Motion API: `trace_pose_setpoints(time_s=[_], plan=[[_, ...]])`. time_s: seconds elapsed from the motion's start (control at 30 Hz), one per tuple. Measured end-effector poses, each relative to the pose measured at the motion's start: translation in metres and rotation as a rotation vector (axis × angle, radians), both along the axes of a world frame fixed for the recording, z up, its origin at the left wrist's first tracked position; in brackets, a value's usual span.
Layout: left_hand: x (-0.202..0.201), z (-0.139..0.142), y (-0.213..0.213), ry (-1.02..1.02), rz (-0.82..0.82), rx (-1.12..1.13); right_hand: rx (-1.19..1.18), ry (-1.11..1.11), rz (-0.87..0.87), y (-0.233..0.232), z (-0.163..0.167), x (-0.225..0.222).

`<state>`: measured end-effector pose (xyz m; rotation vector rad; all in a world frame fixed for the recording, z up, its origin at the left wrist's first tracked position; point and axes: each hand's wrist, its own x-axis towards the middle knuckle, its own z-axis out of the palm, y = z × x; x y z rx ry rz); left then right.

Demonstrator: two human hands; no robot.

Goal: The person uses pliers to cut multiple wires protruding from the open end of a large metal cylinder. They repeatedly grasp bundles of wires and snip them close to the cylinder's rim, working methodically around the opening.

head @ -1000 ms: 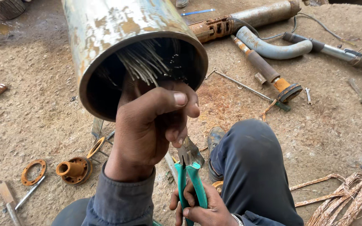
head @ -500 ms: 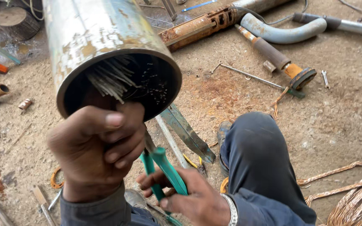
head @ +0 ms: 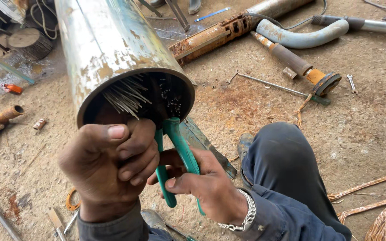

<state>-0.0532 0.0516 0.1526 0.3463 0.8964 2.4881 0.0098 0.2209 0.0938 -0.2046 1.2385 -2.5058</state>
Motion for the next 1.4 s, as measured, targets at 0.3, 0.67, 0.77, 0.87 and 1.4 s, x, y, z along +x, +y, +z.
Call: trace_pose_setpoints(time_s=[0.3, 0.67, 0.77, 0.87, 1.4], plan=[[-0.005, -0.004, 0.004, -0.014, 0.082, -0.139, -0.002, 0.023, 0.022, 0.003, 0.004, -0.019], [-0.010, -0.015, 0.003, -0.040, 0.083, -0.147, -0.023, -0.359, 0.072, -0.003, 0.028, -0.022], [-0.010, -0.017, 0.005, -0.044, 0.118, -0.088, -0.103, -0.304, 0.117, -0.005, 0.019, -0.024], [-0.010, -0.018, 0.006, -0.028, 0.133, -0.117, -0.125, -0.318, 0.100, -0.017, 0.003, -0.026], [-0.001, 0.002, 0.036, -0.026, 0.248, -0.575, 0.342, -0.105, 0.203, 0.037, -0.221, 0.049]])
